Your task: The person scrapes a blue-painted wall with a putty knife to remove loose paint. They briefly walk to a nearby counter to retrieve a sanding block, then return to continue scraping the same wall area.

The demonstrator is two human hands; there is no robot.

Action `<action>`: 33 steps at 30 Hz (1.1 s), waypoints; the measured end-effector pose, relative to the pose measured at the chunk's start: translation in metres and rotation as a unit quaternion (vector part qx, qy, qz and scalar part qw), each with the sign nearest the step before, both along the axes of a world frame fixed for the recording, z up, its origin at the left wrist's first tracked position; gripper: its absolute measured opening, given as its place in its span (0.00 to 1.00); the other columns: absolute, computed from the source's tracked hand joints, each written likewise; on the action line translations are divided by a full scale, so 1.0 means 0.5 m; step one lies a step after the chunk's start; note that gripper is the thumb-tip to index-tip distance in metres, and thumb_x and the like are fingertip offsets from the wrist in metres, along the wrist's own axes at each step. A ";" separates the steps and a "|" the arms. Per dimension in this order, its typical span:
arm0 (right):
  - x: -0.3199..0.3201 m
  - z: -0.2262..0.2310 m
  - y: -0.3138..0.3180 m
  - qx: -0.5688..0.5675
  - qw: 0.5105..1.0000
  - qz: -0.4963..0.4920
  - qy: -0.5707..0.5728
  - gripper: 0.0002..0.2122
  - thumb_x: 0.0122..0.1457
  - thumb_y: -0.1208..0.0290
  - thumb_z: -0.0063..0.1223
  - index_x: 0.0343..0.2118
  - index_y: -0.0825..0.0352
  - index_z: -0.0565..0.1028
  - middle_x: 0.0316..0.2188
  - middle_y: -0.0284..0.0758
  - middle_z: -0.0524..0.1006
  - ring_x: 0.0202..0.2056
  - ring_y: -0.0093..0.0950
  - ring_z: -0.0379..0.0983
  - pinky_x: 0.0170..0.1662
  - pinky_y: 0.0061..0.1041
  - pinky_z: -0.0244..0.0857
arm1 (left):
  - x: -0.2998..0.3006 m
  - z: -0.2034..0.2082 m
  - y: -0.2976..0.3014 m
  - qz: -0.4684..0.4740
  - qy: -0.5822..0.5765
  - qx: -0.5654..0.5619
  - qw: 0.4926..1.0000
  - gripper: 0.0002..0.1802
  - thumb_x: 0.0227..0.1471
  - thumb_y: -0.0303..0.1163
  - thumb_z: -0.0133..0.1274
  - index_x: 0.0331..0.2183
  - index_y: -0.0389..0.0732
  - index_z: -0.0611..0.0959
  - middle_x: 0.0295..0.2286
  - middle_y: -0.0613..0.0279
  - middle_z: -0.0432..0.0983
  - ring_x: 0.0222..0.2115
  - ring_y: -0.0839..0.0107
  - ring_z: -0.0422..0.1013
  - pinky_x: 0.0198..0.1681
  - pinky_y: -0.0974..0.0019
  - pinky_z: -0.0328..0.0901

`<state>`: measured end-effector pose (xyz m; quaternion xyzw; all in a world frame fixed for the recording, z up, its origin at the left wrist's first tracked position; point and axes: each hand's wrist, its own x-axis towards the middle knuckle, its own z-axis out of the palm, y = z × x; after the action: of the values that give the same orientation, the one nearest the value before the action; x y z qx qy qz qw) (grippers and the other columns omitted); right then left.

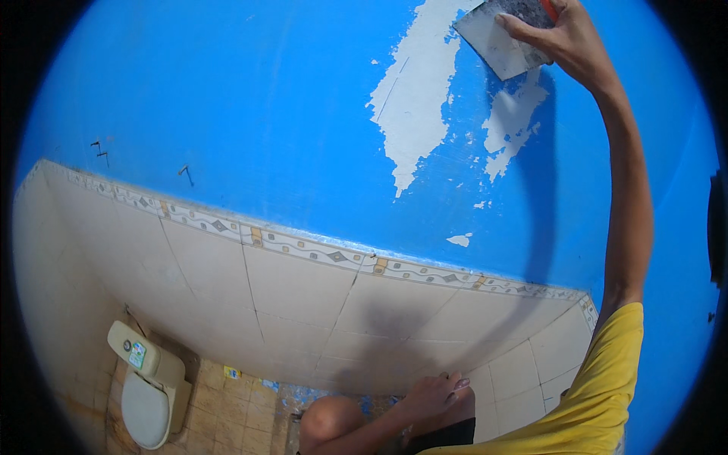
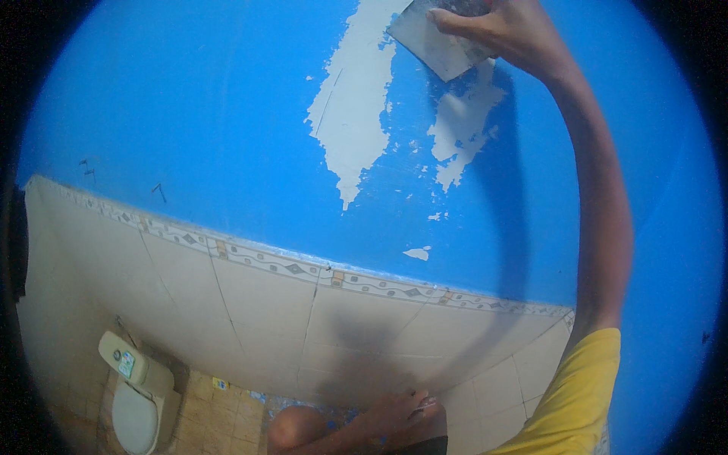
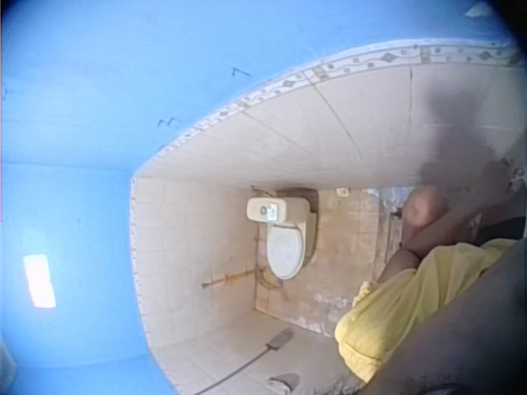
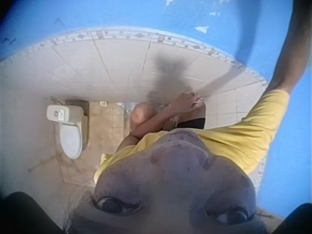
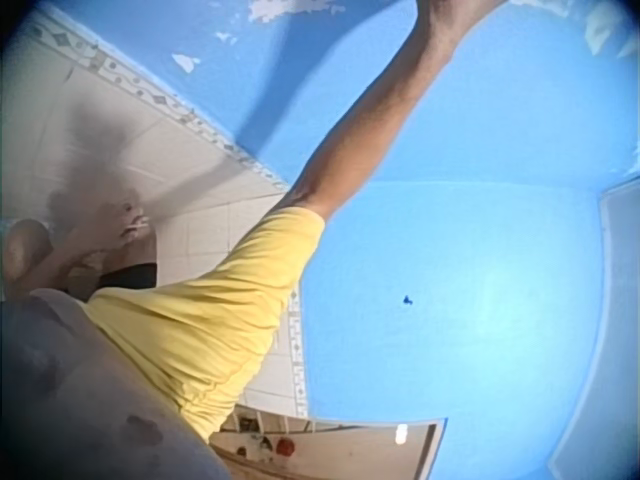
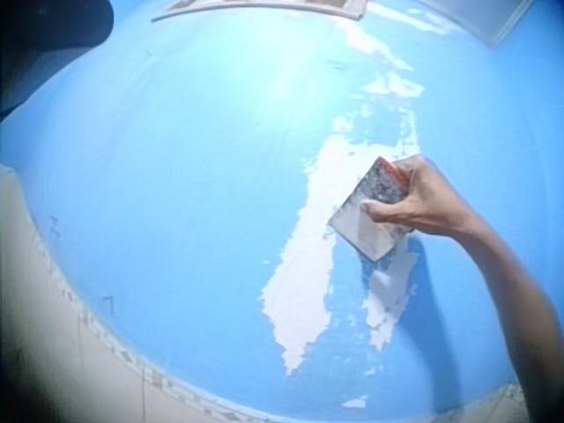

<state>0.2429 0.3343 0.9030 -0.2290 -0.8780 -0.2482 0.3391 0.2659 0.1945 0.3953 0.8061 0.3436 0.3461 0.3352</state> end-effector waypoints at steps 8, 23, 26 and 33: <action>0.009 -0.003 0.016 -0.041 0.999 0.013 0.015 0.13 0.46 0.63 0.65 0.29 0.67 0.78 0.24 0.32 0.79 0.24 0.22 0.75 0.30 0.24 0.72 | 0.004 -0.001 0.003 -0.004 0.036 -0.005 0.999 0.17 0.54 0.41 0.48 0.42 0.42 0.69 0.32 0.46 0.73 0.30 0.46 0.73 0.32 0.47 0.67; -0.008 -0.029 0.009 -0.053 0.997 0.062 0.005 0.10 0.47 0.66 0.65 0.27 0.66 0.78 0.24 0.32 0.79 0.24 0.21 0.75 0.30 0.23 0.73 | 0.010 -0.022 0.008 -0.004 0.033 0.004 0.999 0.19 0.54 0.41 0.47 0.43 0.40 0.68 0.32 0.45 0.73 0.31 0.47 0.73 0.33 0.49 0.67; 0.005 -0.015 -0.001 -0.073 0.994 0.042 0.073 0.10 0.46 0.66 0.66 0.27 0.67 0.78 0.24 0.32 0.79 0.23 0.21 0.75 0.30 0.23 0.73 | 0.009 -0.011 0.004 0.010 0.022 0.026 0.999 0.18 0.50 0.36 0.49 0.41 0.39 0.67 0.30 0.45 0.74 0.28 0.49 0.73 0.31 0.50 0.68; 0.007 -0.015 0.010 -0.069 0.995 0.059 0.051 0.11 0.45 0.66 0.66 0.29 0.66 0.79 0.23 0.32 0.79 0.23 0.21 0.75 0.28 0.22 0.72 | -0.003 0.000 0.010 -0.026 0.055 -0.020 0.998 0.19 0.56 0.43 0.46 0.43 0.41 0.67 0.33 0.45 0.73 0.33 0.46 0.72 0.36 0.47 0.67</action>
<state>0.2466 0.3394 0.8954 -0.2118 -0.8867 -0.1541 0.3809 0.2644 0.1998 0.3952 0.8255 0.3473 0.2856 0.3411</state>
